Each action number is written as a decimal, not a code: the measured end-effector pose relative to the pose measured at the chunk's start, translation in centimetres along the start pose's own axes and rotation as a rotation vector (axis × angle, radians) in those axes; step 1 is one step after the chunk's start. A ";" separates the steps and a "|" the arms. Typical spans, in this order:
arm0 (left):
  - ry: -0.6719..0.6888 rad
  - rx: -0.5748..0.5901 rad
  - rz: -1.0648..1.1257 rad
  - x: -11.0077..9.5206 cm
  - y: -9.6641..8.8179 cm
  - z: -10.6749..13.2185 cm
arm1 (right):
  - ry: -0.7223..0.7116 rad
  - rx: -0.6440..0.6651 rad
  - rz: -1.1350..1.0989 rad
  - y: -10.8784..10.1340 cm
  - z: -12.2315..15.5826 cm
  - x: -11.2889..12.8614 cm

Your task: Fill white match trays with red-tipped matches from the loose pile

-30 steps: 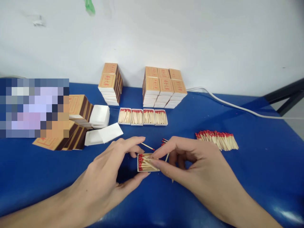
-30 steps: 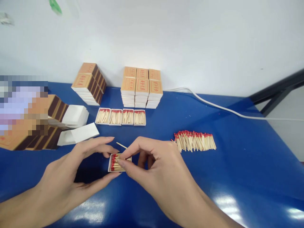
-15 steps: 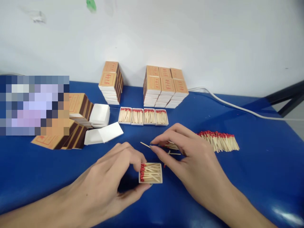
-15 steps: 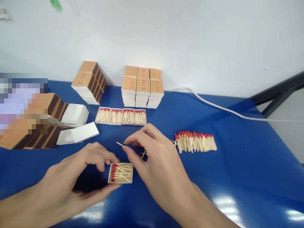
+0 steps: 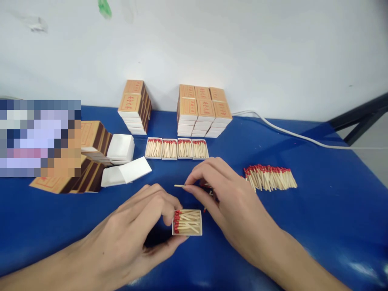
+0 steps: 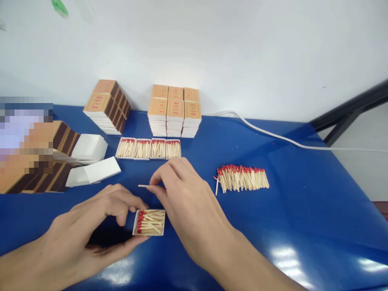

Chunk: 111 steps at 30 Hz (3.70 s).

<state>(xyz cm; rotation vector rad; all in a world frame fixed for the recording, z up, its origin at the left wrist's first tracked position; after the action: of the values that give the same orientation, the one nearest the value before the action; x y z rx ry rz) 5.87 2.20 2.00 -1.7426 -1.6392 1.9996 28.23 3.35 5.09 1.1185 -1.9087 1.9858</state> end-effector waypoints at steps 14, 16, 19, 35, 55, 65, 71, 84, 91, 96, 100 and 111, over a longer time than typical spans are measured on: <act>-0.034 -0.059 -0.010 0.4 -0.1 -0.1 | 0.118 0.274 -0.429 -2.1 1.2 0.6; -0.022 -0.046 -0.001 0.5 0.0 -0.2 | 0.093 0.310 -0.369 -2.0 1.4 0.8; 0.000 -0.025 0.023 0.4 0.1 -0.2 | 0.052 0.323 -0.185 -1.6 1.5 1.1; -0.041 -0.001 -0.005 0.3 0.0 0.1 | -0.085 0.279 -0.109 -0.1 1.4 1.3; -0.132 -0.054 -0.057 0.5 -0.1 0.3 | 0.018 0.209 0.179 -4.8 2.4 -3.3; -0.132 -0.062 -0.066 0.6 -0.2 0.2 | -0.101 0.349 0.213 -2.8 1.9 -2.3; -0.131 -0.057 -0.066 0.6 -0.1 0.3 | -0.057 0.319 0.198 -3.5 2.0 -3.2; -0.121 -0.060 -0.074 0.6 -0.2 0.1 | 0.013 0.188 0.278 -3.9 2.3 -3.7; -0.139 -0.097 -0.091 0.7 0.0 0.0 | -0.054 0.151 0.446 -2.5 1.7 -2.9; -0.163 -0.128 -0.106 0.8 -0.1 0.0 | -0.039 0.168 0.426 -2.0 1.9 -3.1; -0.167 -0.136 -0.110 0.7 0.0 0.0 | -0.036 0.177 0.375 -2.3 2.0 -3.1; -0.145 -0.151 -0.108 0.4 -0.1 -0.3 | -0.145 0.220 0.234 -1.9 2.4 0.2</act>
<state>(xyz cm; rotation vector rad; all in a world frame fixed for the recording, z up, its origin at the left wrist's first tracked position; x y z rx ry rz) 5.88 2.65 1.84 -1.5456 -1.9314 2.0449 30.12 1.42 6.45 1.1666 -2.0121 2.3482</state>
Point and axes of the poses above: each hand's wrist, its own z-axis away from the middle knuckle, its own y-axis out of the palm, x = y × z, the point moved 3 cm from there along -z, towards the middle knuckle, and after that the axes turned 8 degrees about x, right-handed, at the moved point
